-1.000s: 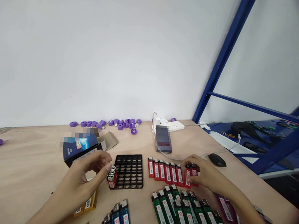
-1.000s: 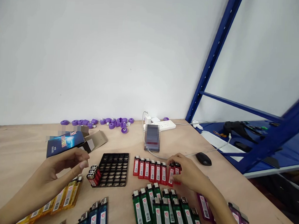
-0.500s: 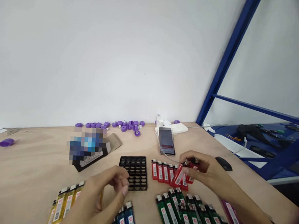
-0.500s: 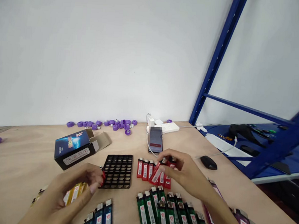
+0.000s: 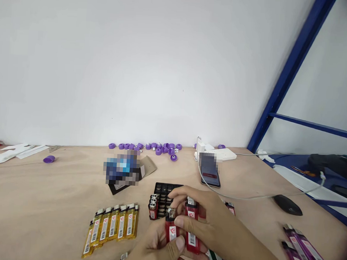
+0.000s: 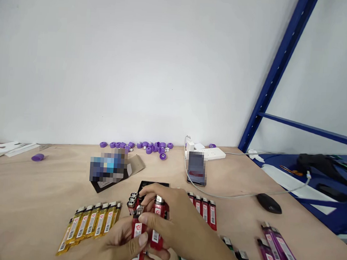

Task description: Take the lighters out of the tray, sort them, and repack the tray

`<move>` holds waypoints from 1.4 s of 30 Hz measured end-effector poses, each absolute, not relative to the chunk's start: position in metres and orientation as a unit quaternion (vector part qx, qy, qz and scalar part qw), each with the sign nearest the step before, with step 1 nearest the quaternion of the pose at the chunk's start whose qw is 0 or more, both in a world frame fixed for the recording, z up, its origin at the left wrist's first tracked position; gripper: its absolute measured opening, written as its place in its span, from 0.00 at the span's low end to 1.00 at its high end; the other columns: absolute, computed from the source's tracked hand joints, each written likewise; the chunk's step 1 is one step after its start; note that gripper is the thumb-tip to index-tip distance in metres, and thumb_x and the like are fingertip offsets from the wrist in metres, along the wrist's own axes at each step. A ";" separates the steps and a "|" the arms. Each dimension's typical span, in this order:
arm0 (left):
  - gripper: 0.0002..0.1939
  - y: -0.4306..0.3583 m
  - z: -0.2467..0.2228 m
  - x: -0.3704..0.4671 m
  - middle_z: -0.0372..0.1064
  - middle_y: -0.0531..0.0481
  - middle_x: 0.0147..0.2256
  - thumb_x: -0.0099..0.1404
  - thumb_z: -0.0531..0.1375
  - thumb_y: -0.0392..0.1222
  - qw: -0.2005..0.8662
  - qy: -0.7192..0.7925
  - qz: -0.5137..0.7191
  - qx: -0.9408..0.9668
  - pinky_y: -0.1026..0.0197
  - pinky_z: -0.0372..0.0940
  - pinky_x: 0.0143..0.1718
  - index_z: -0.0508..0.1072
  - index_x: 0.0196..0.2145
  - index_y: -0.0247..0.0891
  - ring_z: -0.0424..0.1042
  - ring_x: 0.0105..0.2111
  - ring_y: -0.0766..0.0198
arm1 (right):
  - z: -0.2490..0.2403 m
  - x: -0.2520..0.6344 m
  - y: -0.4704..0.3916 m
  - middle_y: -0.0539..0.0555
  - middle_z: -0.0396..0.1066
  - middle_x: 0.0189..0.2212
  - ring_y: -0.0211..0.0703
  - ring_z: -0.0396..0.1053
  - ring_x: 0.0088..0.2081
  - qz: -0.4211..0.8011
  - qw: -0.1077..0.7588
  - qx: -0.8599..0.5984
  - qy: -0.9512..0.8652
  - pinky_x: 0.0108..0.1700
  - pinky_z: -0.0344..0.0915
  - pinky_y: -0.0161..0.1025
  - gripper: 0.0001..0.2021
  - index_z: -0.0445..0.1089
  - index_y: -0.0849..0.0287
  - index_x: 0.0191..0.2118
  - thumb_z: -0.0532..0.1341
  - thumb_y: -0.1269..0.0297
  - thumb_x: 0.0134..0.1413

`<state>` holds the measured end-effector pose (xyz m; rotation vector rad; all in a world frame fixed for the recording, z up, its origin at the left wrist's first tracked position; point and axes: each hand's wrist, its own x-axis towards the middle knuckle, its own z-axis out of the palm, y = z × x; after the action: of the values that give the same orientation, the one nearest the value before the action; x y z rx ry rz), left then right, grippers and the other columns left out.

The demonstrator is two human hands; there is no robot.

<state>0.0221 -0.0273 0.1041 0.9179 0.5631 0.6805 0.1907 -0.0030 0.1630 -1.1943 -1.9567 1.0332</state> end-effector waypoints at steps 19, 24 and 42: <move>0.29 -0.025 0.070 0.022 0.76 0.46 0.35 0.59 0.64 0.65 0.787 0.232 0.334 0.464 0.57 0.67 0.38 0.72 0.47 0.39 0.77 0.35 0.57 | 0.166 0.191 -0.009 0.51 0.73 0.50 0.47 0.70 0.53 0.505 0.263 -0.425 -0.704 0.55 0.65 0.45 0.15 0.65 0.47 0.55 0.55 0.60 0.64; 0.26 -0.024 0.066 0.023 0.76 0.47 0.33 0.59 0.65 0.65 0.786 0.230 0.331 0.468 0.59 0.68 0.36 0.74 0.43 0.40 0.77 0.33 0.58 | 0.164 0.184 -0.012 0.51 0.76 0.44 0.47 0.72 0.48 0.426 0.266 -0.440 -0.745 0.51 0.65 0.44 0.13 0.72 0.50 0.49 0.53 0.61 0.65; 0.26 -0.024 0.094 0.017 0.77 0.45 0.35 0.60 0.65 0.63 0.807 0.197 0.285 0.478 0.53 0.69 0.45 0.75 0.46 0.40 0.78 0.38 0.54 | 0.172 0.190 -0.009 0.51 0.77 0.48 0.46 0.72 0.50 0.410 0.247 -0.402 -0.781 0.48 0.68 0.38 0.19 0.72 0.52 0.50 0.53 0.73 0.56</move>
<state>0.0166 -0.0235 0.0944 1.0235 0.4210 0.6097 0.1901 -0.0089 0.1716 -1.0949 -2.1289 1.1183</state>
